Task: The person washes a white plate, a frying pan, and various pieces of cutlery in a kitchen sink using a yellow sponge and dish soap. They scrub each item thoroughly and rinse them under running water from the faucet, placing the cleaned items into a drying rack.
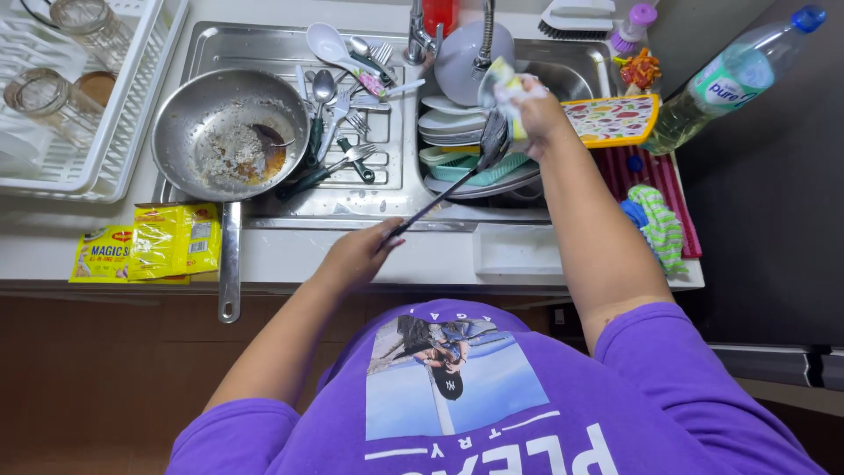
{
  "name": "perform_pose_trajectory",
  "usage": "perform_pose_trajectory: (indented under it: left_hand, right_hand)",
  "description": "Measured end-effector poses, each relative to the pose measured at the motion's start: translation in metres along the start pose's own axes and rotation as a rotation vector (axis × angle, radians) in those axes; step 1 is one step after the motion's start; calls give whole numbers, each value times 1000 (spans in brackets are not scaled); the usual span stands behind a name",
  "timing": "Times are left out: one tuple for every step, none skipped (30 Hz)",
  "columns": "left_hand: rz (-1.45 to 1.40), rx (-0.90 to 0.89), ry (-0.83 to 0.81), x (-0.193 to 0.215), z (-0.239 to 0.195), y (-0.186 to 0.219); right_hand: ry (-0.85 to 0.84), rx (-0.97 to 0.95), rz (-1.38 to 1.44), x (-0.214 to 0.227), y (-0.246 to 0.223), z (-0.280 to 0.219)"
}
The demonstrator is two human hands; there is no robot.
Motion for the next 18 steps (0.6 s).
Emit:
perform_pose_trajectory:
  left_hand:
    - [30, 22, -13, 1, 2, 0]
    - [31, 19, -16, -1, 9, 6]
    - [59, 133, -144, -9, 13, 4]
    - [93, 240, -262, -15, 21, 1]
    - [99, 228, -257, -19, 36, 3]
    - [3, 236, -160, -23, 43, 7]
    - [-92, 243, -63, -26, 51, 11]
    - [-91, 242, -60, -31, 63, 12]
    - [-154, 197, 36, -30, 77, 17]
    - [-222, 155, 134, -32, 89, 22]
    - [-225, 158, 140, -30, 94, 27]
    - [-161, 195, 110, -25, 99, 29]
    - [-97, 232, 81, -21, 103, 32]
    - [-93, 233, 84, -26, 107, 19]
    - [-76, 183, 124, -29, 113, 9]
    - [-67, 129, 158, -36, 120, 2]
    - [-71, 127, 154, -28, 123, 17]
    - [-67, 103, 151, -18, 130, 32]
  right_hand:
    - [-56, -45, 127, 11, 3, 13]
    - [-54, -43, 130, 18, 17, 24]
    - [-8, -32, 246, 29, 30, 36]
    - [37, -9, 358, 41, 36, 50]
    - [37, 5, 358, 33, 30, 48]
    - [183, 50, 289, 32, 32, 41]
    - [329, 94, 220, 29, 33, 33]
    - [327, 97, 218, 14, 43, -9]
    - [329, 249, 49, -21, 30, -41]
    - [327, 397, -127, -66, 13, -73]
    - [320, 543, -304, -81, -13, -98]
    - [302, 692, -479, -101, -33, -125]
    - [280, 840, -655, -125, -44, -154]
    - [276, 842, -653, -128, -52, -157]
    - [284, 968, -747, -137, -62, -166]
    - [298, 1087, -846, -141, -69, -178]
    - [302, 1083, -849, -132, -66, -162]
    - [324, 911, -849, -118, -64, -135]
Point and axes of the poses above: each hand's wrist, its own z-axis towards the middle knuckle, its own x-axis out of the back of the hand, y = z × x, the point moved 7 cm from there along z, towards the middle knuckle, and after that the axes turned 15 degrees about -x, right-handed, at the moved point
